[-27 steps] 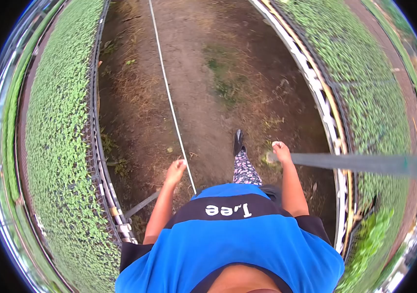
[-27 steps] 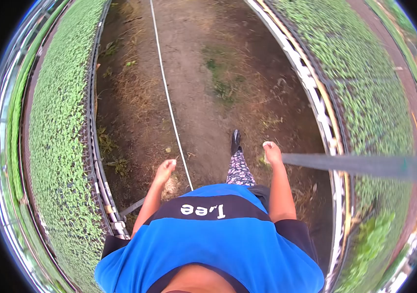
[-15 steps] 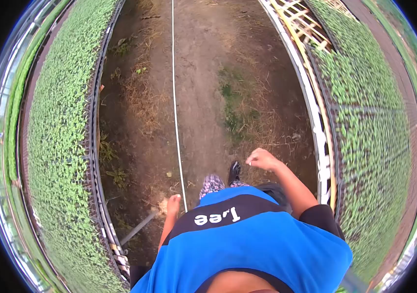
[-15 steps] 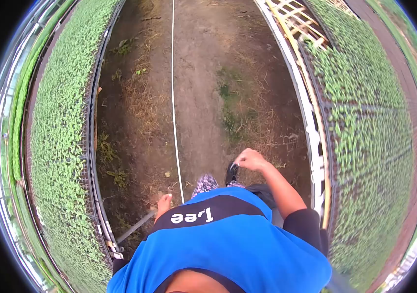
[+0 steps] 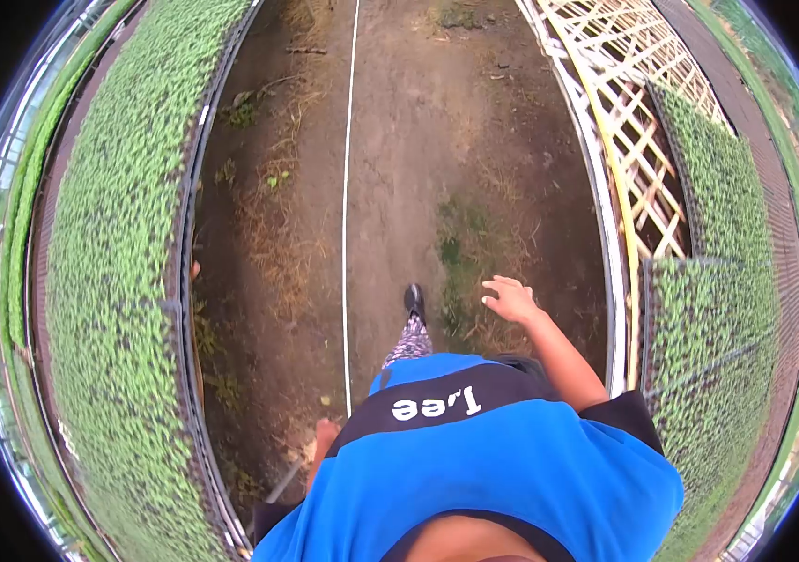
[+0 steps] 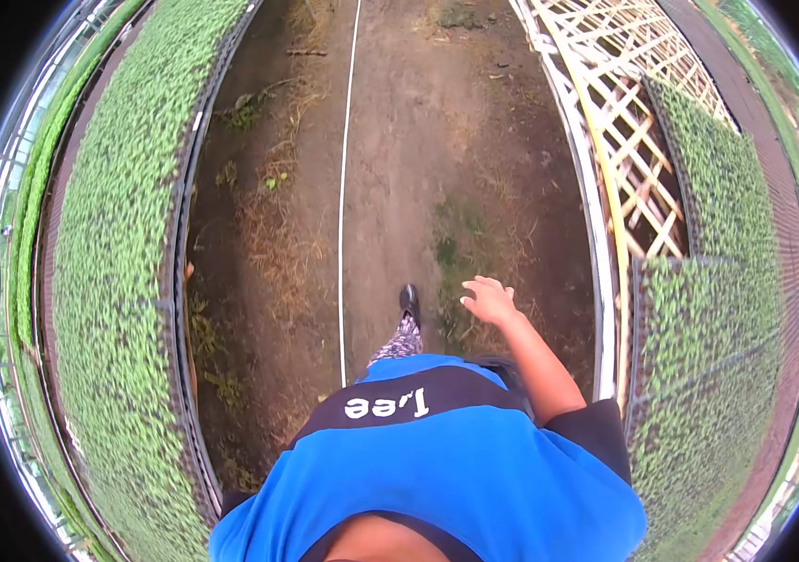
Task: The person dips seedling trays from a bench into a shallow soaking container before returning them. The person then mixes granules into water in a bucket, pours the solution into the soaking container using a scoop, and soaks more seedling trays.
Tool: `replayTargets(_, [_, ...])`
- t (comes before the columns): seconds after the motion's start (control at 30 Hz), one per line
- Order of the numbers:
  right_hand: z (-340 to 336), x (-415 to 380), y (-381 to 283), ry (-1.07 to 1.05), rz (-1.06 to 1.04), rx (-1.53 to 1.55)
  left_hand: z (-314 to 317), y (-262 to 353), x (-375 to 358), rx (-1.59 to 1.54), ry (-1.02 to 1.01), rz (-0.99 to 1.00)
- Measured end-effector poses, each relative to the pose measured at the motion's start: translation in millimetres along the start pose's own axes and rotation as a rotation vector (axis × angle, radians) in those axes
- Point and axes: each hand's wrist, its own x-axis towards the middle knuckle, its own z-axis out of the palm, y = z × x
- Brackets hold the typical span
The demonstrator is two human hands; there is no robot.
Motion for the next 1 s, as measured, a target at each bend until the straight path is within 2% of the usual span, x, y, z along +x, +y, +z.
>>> replayTargets(0.03, [-23.9, 11.7, 1.3, 0.048, 0.010, -0.033, -18.2, 29.1, 29.8, 0.051, -0.215, 0.237])
replayTargets(0.07, [-39.7, 19.9, 5.1, 0.087, 0.029, -0.054, -52.9, 85.3, 51.2, 0.298, -0.145, 0.467])
replayTargets(0.1, [-53.6, 32.0, 17.0, 0.202, 0.001, -0.032, -71.5, 125.9, 82.4, 0.064, 0.033, 0.538])
replayTargets(0.13, [-63.5, 43.7, 33.6, 0.300, -0.005, -0.002, -92.8, 180.8, 86.8, -0.354, 0.213, 0.593])
replayTargets(0.17, [-68.8, 51.0, 49.5, 0.433, 0.033, 0.002, -135.3, 242.2, 86.5, -0.542, 0.135, 0.665])
replayTargets(0.2, [-89.7, 48.6, 50.0, 0.473, 0.096, 0.087, -182.4, 313.7, 59.6, -0.378, 0.216, 0.657])
replayTargets(0.23, [-88.9, 53.5, 68.7, 0.554, 0.093, 0.118, -199.9, 353.3, 83.6, -0.265, 0.132, 0.684])
replayTargets(0.27, [-92.0, 57.6, 82.6, 0.591, 0.139, 0.164, -220.1, 400.5, 78.6, -0.496, 0.000, 0.723])
replayTargets(0.33, [-109.9, 60.9, 85.8, 0.616, 0.230, 0.269, -246.5, 481.9, 72.4, -0.535, -0.058, 0.655])
replayTargets(0.43, [-125.6, 93.0, 93.5, 0.577, 0.414, 0.572, -257.3, 565.3, 95.6, -0.374, -0.171, 0.773])
replayTargets(0.6, [-195.1, 204.9, 87.6, 0.523, 0.391, 0.667, -249.8, 625.2, 147.3, -0.301, -0.218, 0.771])
replayTargets(0.73, [-311.1, 310.0, 59.4, 0.475, 0.233, 0.595, -258.2, 618.0, 190.3, -0.011, -0.241, 0.682])
replayTargets(0.83, [-376.3, 390.7, 34.3, 0.443, 0.055, 0.479, -294.2, 659.1, 167.9, -0.283, -0.270, 0.361])
replayTargets(0.93, [-426.2, 475.0, 2.1, 0.419, -0.080, 0.390, -313.4, 696.0, 183.8, -0.612, -0.178, 0.289])
replayTargets(0.97, [-444.9, 504.2, -9.8, 0.343, -0.114, 0.333, -321.1, 715.9, 178.8, -0.636, -0.146, 0.194])
replayTargets(1.0, [-459.7, 535.8, -20.4, 0.337, -0.158, 0.276, -318.2, 726.8, 187.5, -0.693, -0.125, 0.189])
